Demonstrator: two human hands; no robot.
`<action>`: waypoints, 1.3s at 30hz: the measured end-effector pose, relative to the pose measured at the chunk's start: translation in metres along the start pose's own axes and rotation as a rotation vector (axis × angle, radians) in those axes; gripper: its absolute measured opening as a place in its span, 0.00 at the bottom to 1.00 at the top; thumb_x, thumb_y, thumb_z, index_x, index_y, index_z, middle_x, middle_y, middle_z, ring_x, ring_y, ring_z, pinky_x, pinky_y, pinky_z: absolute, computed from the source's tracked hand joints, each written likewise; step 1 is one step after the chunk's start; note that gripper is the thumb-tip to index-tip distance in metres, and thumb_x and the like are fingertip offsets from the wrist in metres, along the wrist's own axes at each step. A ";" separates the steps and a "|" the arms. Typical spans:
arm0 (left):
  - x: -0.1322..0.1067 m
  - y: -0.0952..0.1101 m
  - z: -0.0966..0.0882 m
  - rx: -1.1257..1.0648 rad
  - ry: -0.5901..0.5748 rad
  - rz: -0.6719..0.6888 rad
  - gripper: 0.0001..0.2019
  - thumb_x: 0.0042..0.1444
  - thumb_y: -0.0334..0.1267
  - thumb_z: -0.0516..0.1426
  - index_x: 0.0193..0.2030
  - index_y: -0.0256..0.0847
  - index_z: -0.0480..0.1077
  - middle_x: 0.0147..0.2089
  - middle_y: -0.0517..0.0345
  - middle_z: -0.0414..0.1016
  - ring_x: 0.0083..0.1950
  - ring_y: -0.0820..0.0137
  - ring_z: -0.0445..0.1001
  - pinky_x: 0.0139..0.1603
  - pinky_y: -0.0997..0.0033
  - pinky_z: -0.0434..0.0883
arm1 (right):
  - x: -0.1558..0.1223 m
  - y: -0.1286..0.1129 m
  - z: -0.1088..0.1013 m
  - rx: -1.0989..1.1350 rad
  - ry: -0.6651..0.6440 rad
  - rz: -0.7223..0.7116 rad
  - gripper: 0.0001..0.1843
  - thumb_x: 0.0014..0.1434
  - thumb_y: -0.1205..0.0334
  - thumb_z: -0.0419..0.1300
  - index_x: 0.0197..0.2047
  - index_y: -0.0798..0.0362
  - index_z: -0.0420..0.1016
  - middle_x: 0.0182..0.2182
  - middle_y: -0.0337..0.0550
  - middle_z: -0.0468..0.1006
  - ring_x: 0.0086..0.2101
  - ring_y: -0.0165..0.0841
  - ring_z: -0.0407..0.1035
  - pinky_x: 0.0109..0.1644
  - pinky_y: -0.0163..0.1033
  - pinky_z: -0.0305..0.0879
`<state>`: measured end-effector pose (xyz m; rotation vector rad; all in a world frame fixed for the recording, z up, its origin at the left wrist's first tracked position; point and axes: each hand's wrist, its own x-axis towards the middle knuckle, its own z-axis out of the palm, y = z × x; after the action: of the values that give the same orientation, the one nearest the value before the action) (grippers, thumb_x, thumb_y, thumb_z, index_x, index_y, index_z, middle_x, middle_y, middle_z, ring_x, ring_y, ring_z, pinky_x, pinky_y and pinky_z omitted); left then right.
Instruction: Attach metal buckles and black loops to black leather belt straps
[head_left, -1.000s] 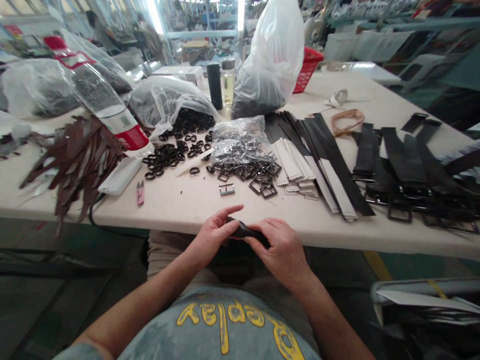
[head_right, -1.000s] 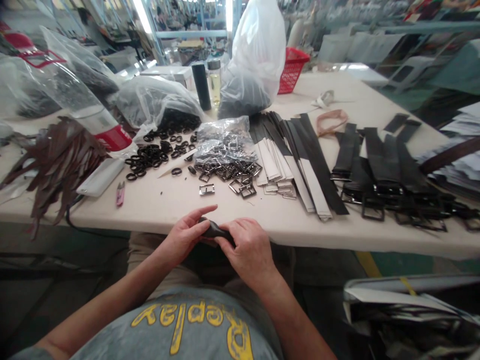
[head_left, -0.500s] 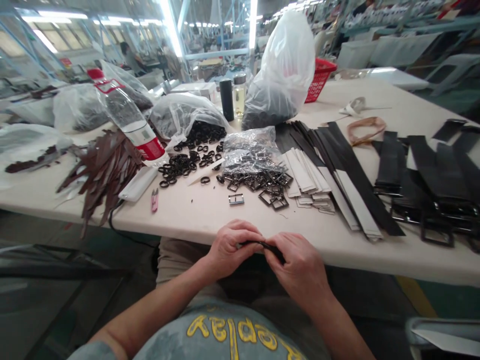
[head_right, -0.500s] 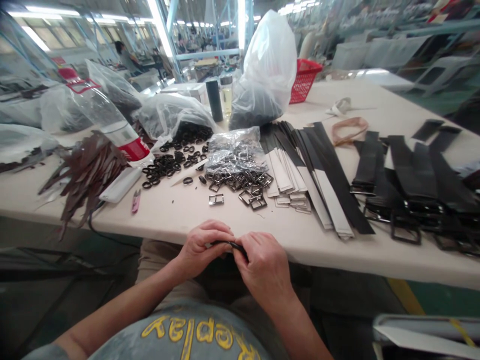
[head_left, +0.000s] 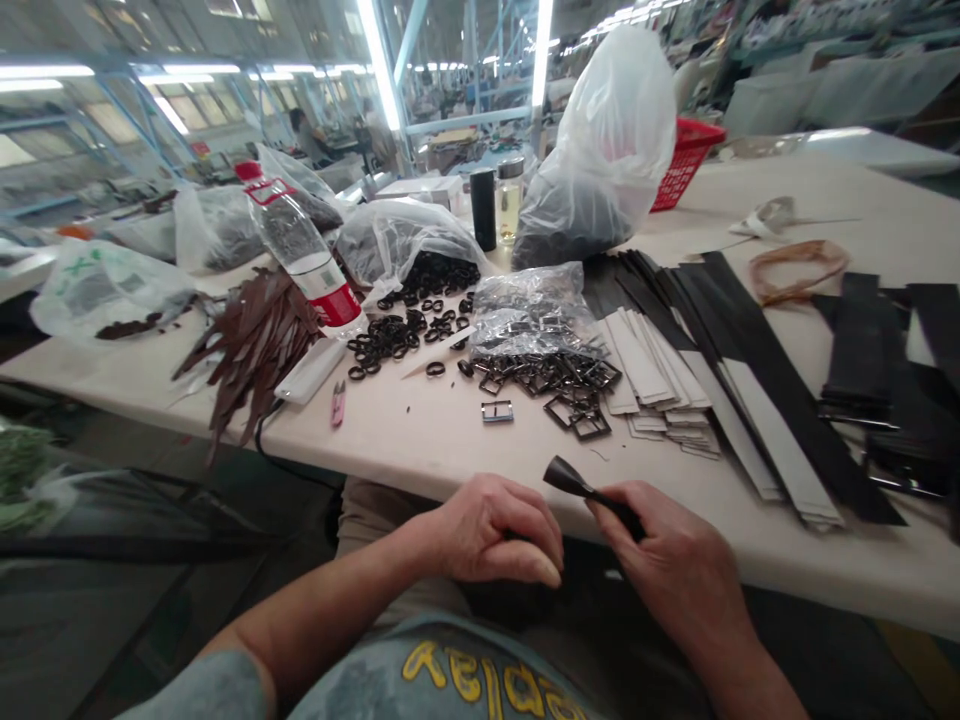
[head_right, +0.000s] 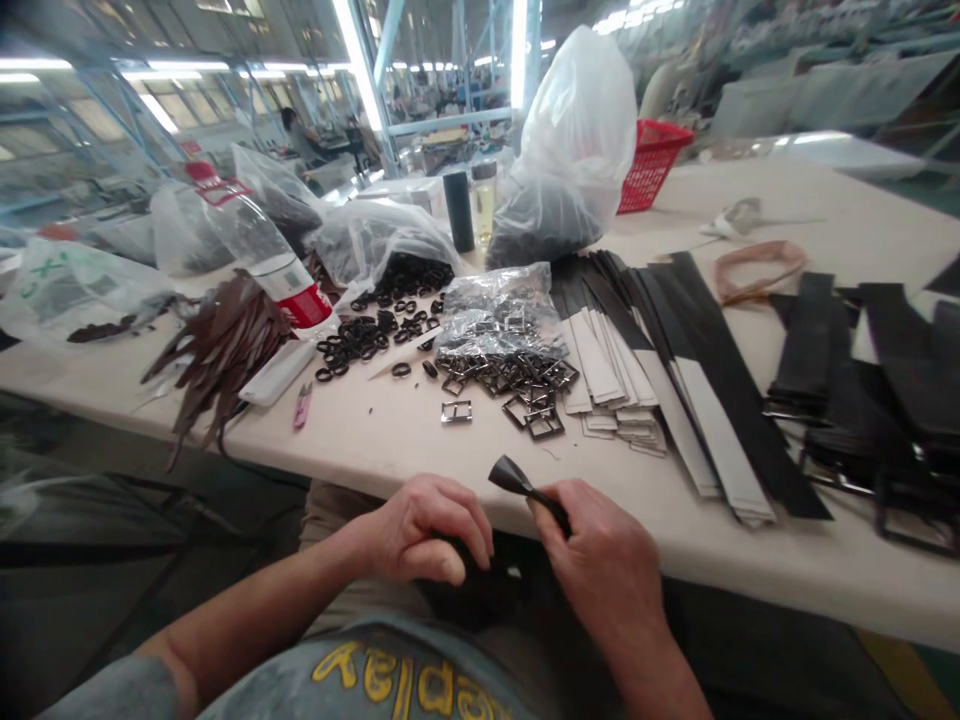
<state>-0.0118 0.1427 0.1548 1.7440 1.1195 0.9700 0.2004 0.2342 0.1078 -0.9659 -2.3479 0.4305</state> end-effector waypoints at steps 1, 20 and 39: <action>0.000 -0.004 -0.010 0.052 0.043 -0.041 0.17 0.62 0.49 0.56 0.34 0.41 0.81 0.36 0.47 0.81 0.37 0.63 0.78 0.42 0.66 0.73 | 0.001 0.004 -0.002 -0.014 0.021 0.030 0.10 0.62 0.56 0.54 0.34 0.49 0.75 0.27 0.39 0.78 0.27 0.36 0.73 0.32 0.39 0.59; 0.011 -0.087 -0.129 0.513 0.862 -0.381 0.06 0.51 0.39 0.61 0.29 0.38 0.77 0.33 0.54 0.75 0.35 0.67 0.73 0.40 0.67 0.69 | 0.006 -0.014 -0.011 0.381 -0.145 0.319 0.12 0.58 0.50 0.60 0.33 0.50 0.77 0.25 0.36 0.78 0.27 0.35 0.71 0.32 0.36 0.64; 0.028 -0.028 0.016 -0.782 0.790 -0.438 0.17 0.40 0.43 0.70 0.35 0.36 0.75 0.28 0.59 0.78 0.24 0.74 0.76 0.24 0.79 0.70 | 0.000 -0.038 0.008 -0.138 0.299 -0.028 0.07 0.66 0.63 0.56 0.36 0.53 0.72 0.26 0.40 0.74 0.28 0.34 0.69 0.34 0.38 0.57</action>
<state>0.0029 0.1720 0.1279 0.4469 1.2589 1.5776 0.1750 0.2077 0.1202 -0.9843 -2.1365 0.1034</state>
